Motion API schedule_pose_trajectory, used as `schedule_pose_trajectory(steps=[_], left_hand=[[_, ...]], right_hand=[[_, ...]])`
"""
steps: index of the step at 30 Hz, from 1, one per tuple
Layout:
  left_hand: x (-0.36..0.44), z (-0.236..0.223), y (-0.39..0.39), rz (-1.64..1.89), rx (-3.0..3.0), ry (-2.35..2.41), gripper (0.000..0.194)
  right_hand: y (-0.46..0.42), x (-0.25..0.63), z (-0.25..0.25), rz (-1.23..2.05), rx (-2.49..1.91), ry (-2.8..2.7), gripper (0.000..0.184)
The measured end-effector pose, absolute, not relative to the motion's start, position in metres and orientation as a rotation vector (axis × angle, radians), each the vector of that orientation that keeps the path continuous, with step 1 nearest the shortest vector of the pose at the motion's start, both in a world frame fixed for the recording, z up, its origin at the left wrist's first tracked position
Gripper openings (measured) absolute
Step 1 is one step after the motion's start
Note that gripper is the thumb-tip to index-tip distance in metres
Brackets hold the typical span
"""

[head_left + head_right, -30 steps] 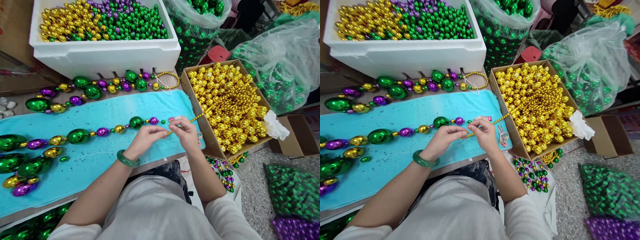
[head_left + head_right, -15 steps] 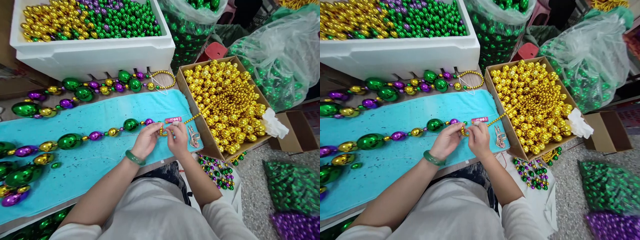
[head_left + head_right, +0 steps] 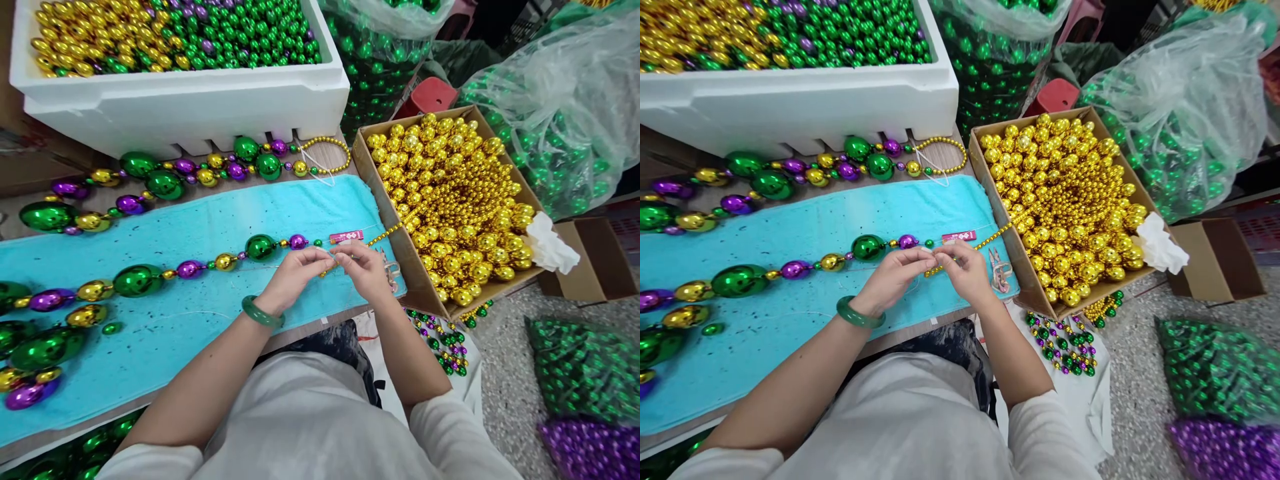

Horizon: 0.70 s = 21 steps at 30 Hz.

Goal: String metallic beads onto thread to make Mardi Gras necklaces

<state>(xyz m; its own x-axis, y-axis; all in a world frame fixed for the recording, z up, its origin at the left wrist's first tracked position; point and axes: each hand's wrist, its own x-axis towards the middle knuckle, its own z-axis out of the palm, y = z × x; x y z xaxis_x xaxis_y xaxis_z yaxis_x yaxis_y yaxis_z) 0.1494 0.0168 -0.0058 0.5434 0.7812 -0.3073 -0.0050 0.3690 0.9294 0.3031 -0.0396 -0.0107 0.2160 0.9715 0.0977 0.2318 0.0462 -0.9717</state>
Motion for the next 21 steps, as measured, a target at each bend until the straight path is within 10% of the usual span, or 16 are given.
schedule_pose_trajectory(steps=[21], left_hand=[[0.15,-0.013,0.012,0.855,1.577,1.01,0.015]], right_hand=[[-0.031,0.302,-0.008,1.049,-1.415,-1.081,0.021]])
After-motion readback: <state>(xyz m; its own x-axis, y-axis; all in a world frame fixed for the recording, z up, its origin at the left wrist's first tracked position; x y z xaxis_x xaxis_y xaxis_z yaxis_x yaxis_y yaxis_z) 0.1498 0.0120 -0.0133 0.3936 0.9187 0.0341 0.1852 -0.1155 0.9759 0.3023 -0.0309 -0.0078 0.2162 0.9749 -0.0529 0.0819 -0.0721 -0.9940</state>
